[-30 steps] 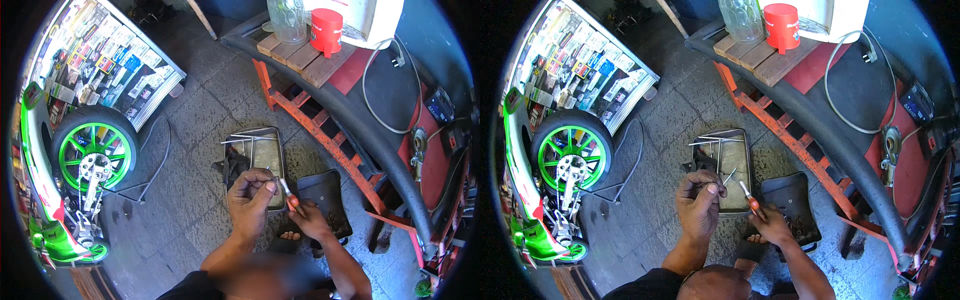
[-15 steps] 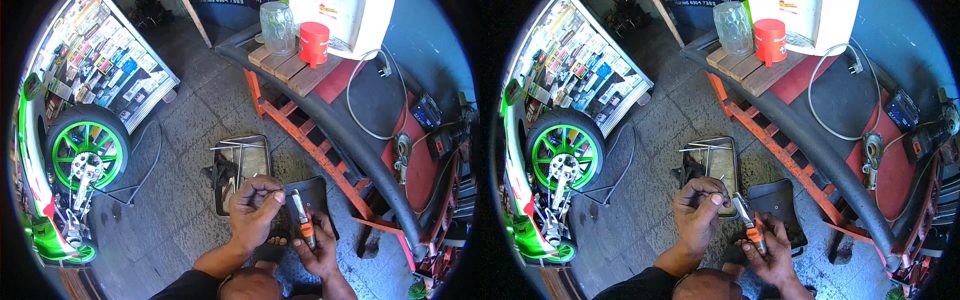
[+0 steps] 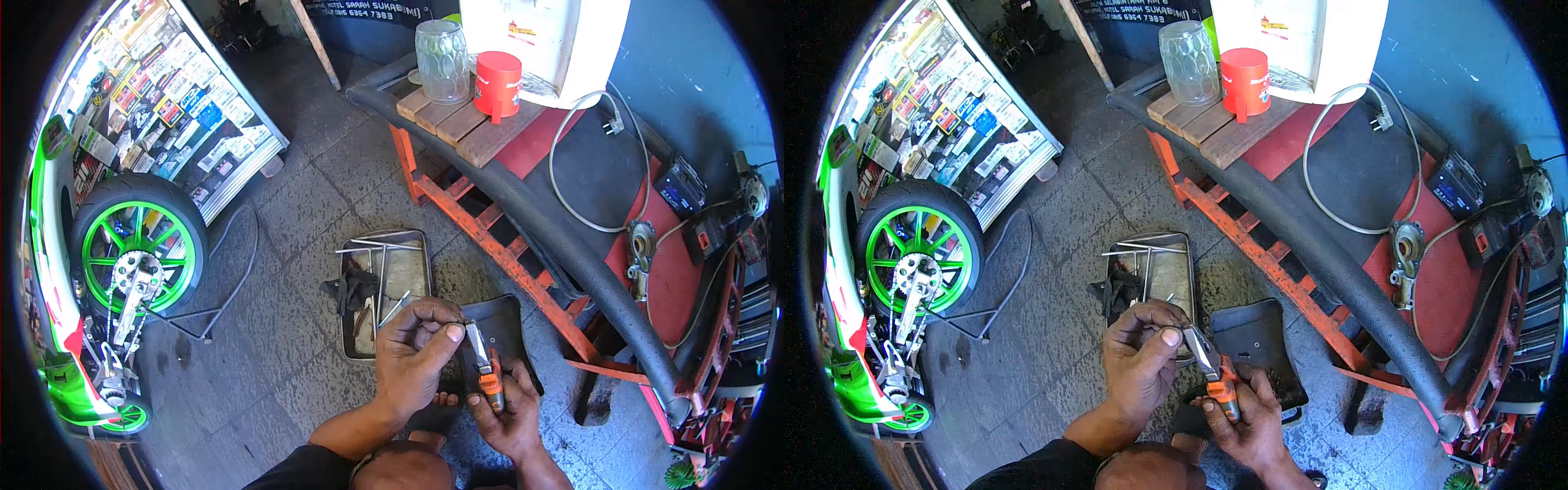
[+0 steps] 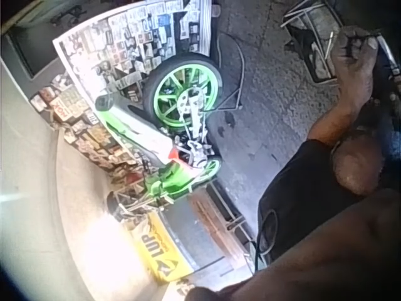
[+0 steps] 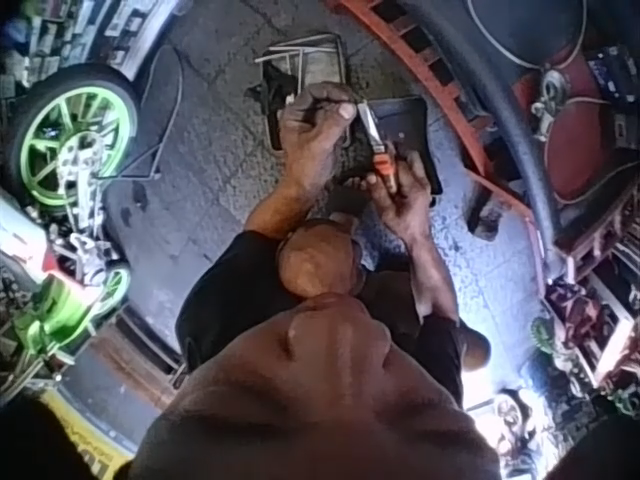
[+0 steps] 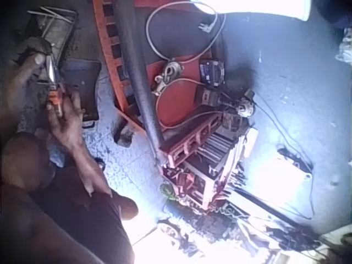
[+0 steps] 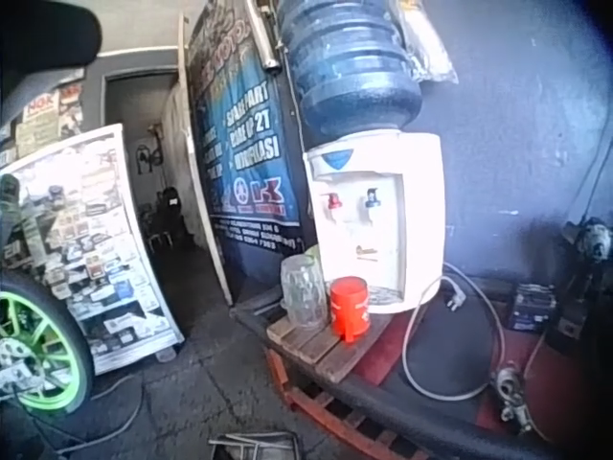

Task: The recorder is inspecting and cleaning motorcycle carburetor and engine components.

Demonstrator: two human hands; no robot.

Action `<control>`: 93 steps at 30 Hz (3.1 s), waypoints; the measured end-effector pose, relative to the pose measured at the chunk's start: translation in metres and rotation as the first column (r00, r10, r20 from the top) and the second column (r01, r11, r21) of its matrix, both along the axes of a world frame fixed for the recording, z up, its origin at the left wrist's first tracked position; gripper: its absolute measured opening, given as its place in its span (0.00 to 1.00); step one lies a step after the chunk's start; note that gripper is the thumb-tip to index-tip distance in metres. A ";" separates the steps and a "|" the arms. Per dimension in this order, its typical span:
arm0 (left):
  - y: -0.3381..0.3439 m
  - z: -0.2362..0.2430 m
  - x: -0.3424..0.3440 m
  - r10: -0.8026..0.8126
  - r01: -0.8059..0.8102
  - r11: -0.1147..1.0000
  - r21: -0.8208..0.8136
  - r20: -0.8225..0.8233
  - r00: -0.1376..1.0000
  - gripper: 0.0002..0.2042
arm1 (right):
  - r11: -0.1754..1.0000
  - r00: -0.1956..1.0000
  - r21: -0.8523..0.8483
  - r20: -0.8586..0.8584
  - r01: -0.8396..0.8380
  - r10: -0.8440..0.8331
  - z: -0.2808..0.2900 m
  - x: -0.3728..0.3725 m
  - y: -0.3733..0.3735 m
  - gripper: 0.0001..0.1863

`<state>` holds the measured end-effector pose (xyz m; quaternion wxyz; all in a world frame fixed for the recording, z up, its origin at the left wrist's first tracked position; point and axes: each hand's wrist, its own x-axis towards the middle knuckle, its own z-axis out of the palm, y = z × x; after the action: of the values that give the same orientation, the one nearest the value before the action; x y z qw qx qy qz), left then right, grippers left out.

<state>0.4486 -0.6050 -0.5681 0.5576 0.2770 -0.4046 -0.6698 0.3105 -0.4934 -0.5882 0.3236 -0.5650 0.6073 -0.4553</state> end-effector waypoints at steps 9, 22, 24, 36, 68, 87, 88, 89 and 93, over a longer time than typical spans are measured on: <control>0.002 0.008 0.007 0.016 0.001 0.998 -0.067 0.246 0.969 0.07 | 0.997 0.995 -0.064 -0.092 0.041 -0.047 -0.005 -0.004 0.005 0.13; 0.010 0.015 0.005 -0.086 0.049 0.989 0.143 0.267 0.960 0.12 | 0.999 0.997 -0.041 -0.064 0.034 -0.037 -0.012 -0.010 0.014 0.14; 0.011 0.016 0.005 -0.089 0.049 0.986 0.161 0.249 0.964 0.12 | 0.999 0.997 -0.042 -0.071 0.031 -0.034 -0.012 -0.010 0.015 0.14; 0.015 0.011 0.001 -0.121 0.123 0.933 0.339 -0.028 0.992 0.10 | 0.996 0.997 -0.083 -0.074 0.014 -0.020 -0.017 -0.012 0.014 0.12; 0.019 0.012 -0.011 -0.194 0.129 0.959 0.253 0.251 0.948 0.08 | 0.965 0.770 0.054 0.591 0.257 -0.238 0.025 -0.004 -0.032 0.09; -0.001 0.022 0.009 -0.205 0.164 0.977 0.136 0.396 0.895 0.08 | 0.978 0.986 0.132 0.065 -0.163 0.155 0.035 -0.075 0.000 0.17; -0.001 0.022 0.009 -0.218 0.175 0.975 0.139 0.427 0.878 0.08 | 0.970 0.984 0.165 0.035 -0.176 0.172 0.036 -0.078 0.004 0.18; -0.002 0.021 0.010 -0.208 0.189 0.978 0.087 0.461 0.863 0.08 | 0.968 0.984 0.181 -0.001 -0.173 0.176 0.036 -0.080 0.007 0.19; -0.002 0.021 0.010 -0.202 0.235 0.972 0.014 0.556 0.806 0.08 | 0.977 0.986 0.143 -0.042 -0.155 0.163 0.035 -0.080 0.011 0.21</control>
<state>0.4587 -0.6072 -0.5475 0.3431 0.3951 -0.5961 -0.6090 0.2308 -0.4826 -0.5529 0.3812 -0.5997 0.5991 -0.3690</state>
